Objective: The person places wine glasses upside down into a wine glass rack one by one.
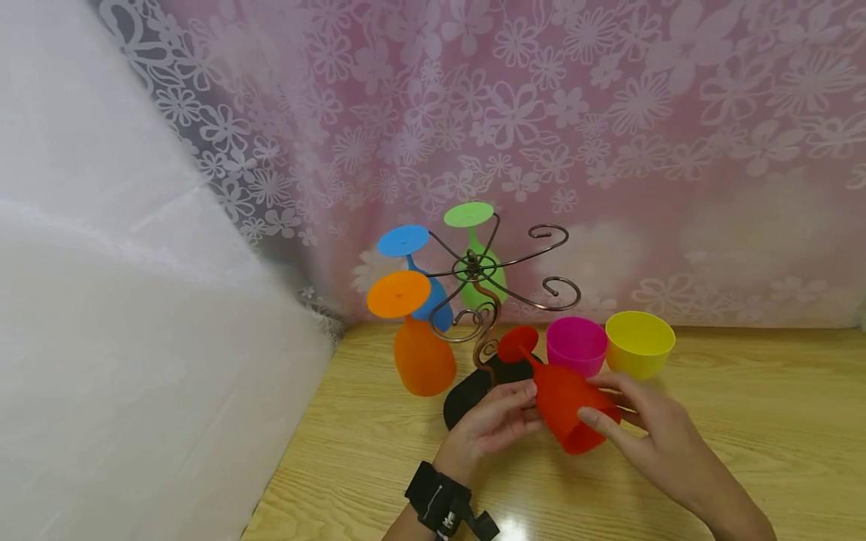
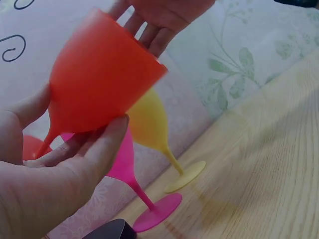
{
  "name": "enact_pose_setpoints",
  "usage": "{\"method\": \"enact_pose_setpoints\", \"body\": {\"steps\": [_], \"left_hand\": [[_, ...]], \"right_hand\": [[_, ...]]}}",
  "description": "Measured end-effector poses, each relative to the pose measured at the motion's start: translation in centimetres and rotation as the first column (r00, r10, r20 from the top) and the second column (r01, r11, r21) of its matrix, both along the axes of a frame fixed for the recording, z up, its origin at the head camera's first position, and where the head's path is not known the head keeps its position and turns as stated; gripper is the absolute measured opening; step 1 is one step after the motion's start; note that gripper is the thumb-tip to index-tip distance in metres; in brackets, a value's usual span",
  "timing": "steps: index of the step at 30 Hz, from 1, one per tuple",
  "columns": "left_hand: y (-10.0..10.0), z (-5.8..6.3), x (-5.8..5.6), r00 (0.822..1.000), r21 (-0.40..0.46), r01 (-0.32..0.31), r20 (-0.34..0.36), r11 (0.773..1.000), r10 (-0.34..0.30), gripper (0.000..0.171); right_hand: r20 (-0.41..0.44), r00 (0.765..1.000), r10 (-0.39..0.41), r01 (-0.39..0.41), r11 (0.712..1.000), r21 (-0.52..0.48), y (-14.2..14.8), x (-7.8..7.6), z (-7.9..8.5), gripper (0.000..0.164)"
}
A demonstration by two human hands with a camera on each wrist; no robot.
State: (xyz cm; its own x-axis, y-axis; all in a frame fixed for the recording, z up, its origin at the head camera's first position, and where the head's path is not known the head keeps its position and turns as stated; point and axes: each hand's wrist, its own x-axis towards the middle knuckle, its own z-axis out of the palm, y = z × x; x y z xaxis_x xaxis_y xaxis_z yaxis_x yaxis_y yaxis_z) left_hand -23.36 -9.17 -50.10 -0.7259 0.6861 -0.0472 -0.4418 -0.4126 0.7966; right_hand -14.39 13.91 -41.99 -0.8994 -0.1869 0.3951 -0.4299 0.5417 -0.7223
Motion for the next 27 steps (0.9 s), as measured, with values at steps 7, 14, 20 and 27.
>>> {"method": "enact_pose_setpoints", "body": {"steps": [7,14,20,27], "left_hand": [[0.1,0.1,0.0,1.0,-0.043,-0.009,-0.018,0.999,0.008,0.038],[0.0,0.4,0.1,0.995,-0.056,0.012,-0.096,0.998,-0.017,0.039],[-0.1,0.6,0.3,0.986,-0.086,0.017,-0.164,0.996,-0.031,0.042],[0.0,1.3,0.6,0.953,-0.155,-0.007,-0.299,0.988,-0.04,0.05]], "right_hand": [[0.193,0.98,-0.046,0.031,0.996,0.08,-0.4,-0.5,-0.4,0.074],[0.283,0.959,0.022,-0.07,0.984,0.162,0.2,-0.9,-1.3,0.089],[0.328,0.943,0.054,-0.116,0.978,0.172,0.3,-1.0,-1.7,0.097],[0.355,0.932,0.067,-0.148,0.967,0.206,0.4,-1.2,-1.9,0.101]]}}
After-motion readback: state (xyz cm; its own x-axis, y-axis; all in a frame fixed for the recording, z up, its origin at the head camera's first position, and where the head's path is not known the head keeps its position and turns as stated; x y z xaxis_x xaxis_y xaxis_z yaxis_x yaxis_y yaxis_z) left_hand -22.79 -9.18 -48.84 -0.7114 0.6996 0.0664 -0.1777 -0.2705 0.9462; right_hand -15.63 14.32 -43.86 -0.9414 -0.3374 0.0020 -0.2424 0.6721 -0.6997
